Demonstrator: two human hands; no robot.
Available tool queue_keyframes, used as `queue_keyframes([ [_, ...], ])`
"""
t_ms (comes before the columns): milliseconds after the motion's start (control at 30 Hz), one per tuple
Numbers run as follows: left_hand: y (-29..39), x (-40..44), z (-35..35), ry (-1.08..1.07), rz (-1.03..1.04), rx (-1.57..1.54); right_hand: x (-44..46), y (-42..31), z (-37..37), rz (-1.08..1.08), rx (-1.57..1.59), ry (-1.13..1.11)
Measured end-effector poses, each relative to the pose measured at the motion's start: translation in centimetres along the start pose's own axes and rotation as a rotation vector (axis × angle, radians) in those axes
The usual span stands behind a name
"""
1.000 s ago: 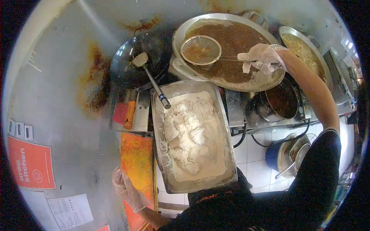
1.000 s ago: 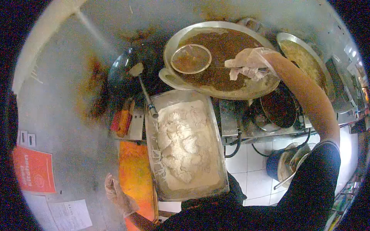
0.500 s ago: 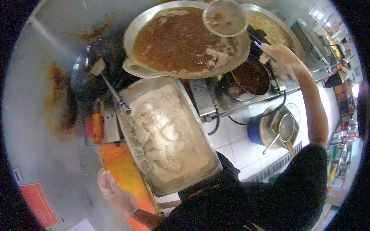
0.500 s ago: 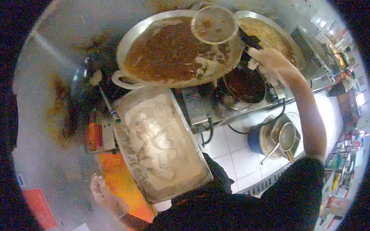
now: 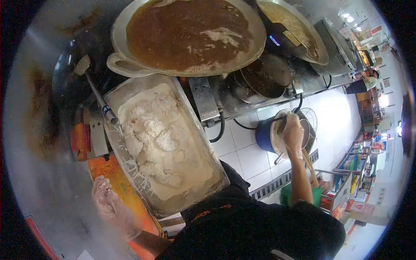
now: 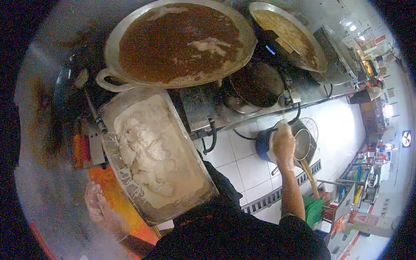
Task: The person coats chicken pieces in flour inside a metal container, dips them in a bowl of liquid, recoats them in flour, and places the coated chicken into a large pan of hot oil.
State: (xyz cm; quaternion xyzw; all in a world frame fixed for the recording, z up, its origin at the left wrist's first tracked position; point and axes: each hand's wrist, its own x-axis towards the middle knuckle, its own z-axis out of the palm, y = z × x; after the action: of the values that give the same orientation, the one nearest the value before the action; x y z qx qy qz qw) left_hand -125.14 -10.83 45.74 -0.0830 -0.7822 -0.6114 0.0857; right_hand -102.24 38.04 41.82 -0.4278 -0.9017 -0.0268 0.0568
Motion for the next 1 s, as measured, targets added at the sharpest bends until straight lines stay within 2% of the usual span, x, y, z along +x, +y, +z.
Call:
queue_keyframes([
  [67, 0.5, 0.0, 0.1, 0.026, 0.002, 0.037, 0.8, 0.2, -2.0, -0.015, -0.096, 0.061],
  [100, 0.3, -0.1, -0.3, 0.022, -0.012, 0.050, 1.2, 1.4, -2.8, -0.303, -0.202, 0.331],
  [167, 0.0, 0.1, -0.8, 0.050, -0.011, 0.068, 2.4, 1.3, -6.2, -0.127, -0.176, 0.164],
  [200, -0.2, 0.0, -0.8, 0.029, 0.028, 0.063, 4.0, 0.9, -7.5, -0.038, 0.101, 0.161],
  [267, 0.1, -0.4, -0.7, 0.022, 0.077, 0.067, 7.7, -1.6, -10.6, 0.041, 0.333, 0.143],
  [333, 0.8, -0.7, -0.4, 0.094, -0.052, 0.042, 12.9, -3.8, -11.8, -0.149, 0.241, 0.196],
  [400, 1.0, -0.9, -0.9, 0.100, 0.001, 0.019, 20.9, -4.0, -11.1, -0.583, 0.054, 0.333],
  [500, 1.4, -1.4, -1.8, 0.120, 0.076, -0.005, 30.5, -10.0, -9.9, -0.491, -0.201, 0.137],
  [567, 1.2, -2.0, -2.7, 0.157, 0.112, 0.002, 34.9, -13.8, -9.0, -0.497, -0.252, 0.107],
  [633, 0.8, -2.8, -4.2, 0.149, 0.117, 0.118, 38.0, -16.1, -7.6, -0.701, -0.233, -0.046],
  [667, 1.3, -3.2, -4.3, 0.165, 0.121, 0.128, 40.0, -17.4, -6.2, -0.716, -0.223, -0.039],
  [733, 2.6, -4.0, -3.8, 0.222, 0.012, 0.092, 43.0, -19.5, -3.8, -1.017, -0.419, -0.165],
  [833, 2.5, -4.6, -3.6, 0.299, -0.090, 0.043, 41.0, -21.9, -5.1, -1.114, -0.329, -0.144],
  [967, 2.3, -4.4, -3.5, 0.304, -0.084, 0.066, 40.3, -23.0, -4.2, -1.202, -0.256, -0.071],
  [1000, 2.4, -4.1, -3.3, 0.293, -0.068, 0.079, 40.4, -23.5, -4.2, -1.323, -0.378, -0.055],
])
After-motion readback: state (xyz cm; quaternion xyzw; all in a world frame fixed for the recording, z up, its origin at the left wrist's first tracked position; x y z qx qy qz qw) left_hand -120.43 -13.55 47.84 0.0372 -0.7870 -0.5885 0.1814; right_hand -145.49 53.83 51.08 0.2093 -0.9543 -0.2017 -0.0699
